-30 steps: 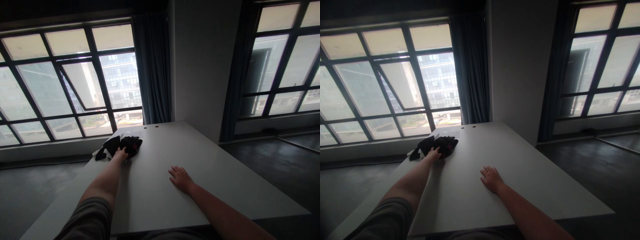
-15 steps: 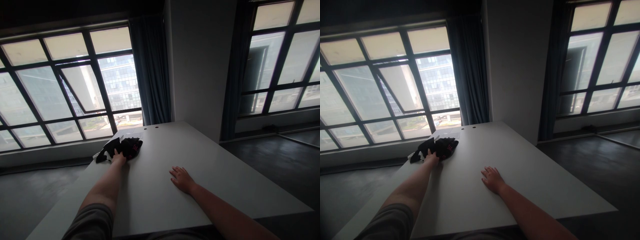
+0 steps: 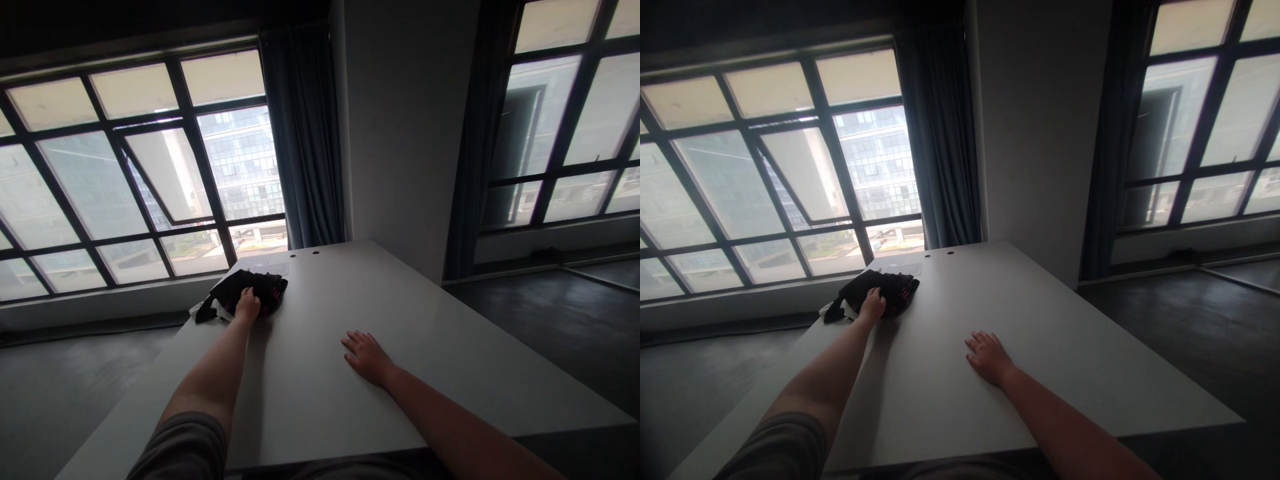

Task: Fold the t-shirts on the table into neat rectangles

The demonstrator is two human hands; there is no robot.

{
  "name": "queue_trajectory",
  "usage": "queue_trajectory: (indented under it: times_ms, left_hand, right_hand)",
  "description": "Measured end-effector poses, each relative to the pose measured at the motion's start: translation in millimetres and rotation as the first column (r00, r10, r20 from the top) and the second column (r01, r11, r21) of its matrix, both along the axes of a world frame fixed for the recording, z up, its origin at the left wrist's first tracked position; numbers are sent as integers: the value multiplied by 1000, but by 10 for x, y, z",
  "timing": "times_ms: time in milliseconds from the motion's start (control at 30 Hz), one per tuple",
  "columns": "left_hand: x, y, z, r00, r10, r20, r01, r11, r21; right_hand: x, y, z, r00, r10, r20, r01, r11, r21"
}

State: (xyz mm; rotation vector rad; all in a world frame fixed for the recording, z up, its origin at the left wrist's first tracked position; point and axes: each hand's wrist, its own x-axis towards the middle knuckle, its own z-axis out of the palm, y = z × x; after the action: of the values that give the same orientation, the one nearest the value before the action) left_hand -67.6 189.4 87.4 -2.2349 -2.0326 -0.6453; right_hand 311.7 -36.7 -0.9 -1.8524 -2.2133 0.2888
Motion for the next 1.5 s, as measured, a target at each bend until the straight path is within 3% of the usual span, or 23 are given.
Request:
queue_trajectory:
  times_ms: [133,233,333,500,633,867,967,1100,1267,1500]
  left_hand:
    - [345,-67,67,992,-108,68,102,991,91]
    - [648,-207,-7,977,-179,114,160,975,155]
    - [964,-475,-233,960,-237,147,207,959,194]
    - [1284,-1034,-793,940,-297,169,266,946,183]
    - [1151,-1196,-1009,951,-251,182,227,963,143]
    - [715,-1007,-1006,982,23,187,-51,988,144]
    - [670,-903,-1014,992,74,107,-76,997,17]
    - [679,-833,-1011,997,53,57,-48,995,-86]
    - [744,-928,-975,999,-16,33,17,999,-47]
    - [1012,-1153,-1005,990,-140,17,140,990,-6]
  right_hand:
    - [11,1,-8,1000,1,0,-1,1000,9]
    - [11,0,-6,1000,6,-1,-6,1000,16]
    - [10,0,-8,1000,6,-6,-6,1000,16]
    - [14,-1,-18,1000,13,-5,-13,1000,19]
    - [17,-10,-8,1000,9,10,-9,1000,16]
    - [21,-8,-8,1000,19,11,-20,999,43]
    - [32,6,-39,1000,23,3,-24,998,52]
    - [45,15,-78,1000,19,-9,-19,998,60]
    - [38,8,-85,1000,19,-16,-17,996,86]
    - [32,2,-45,998,28,-52,-21,992,126]
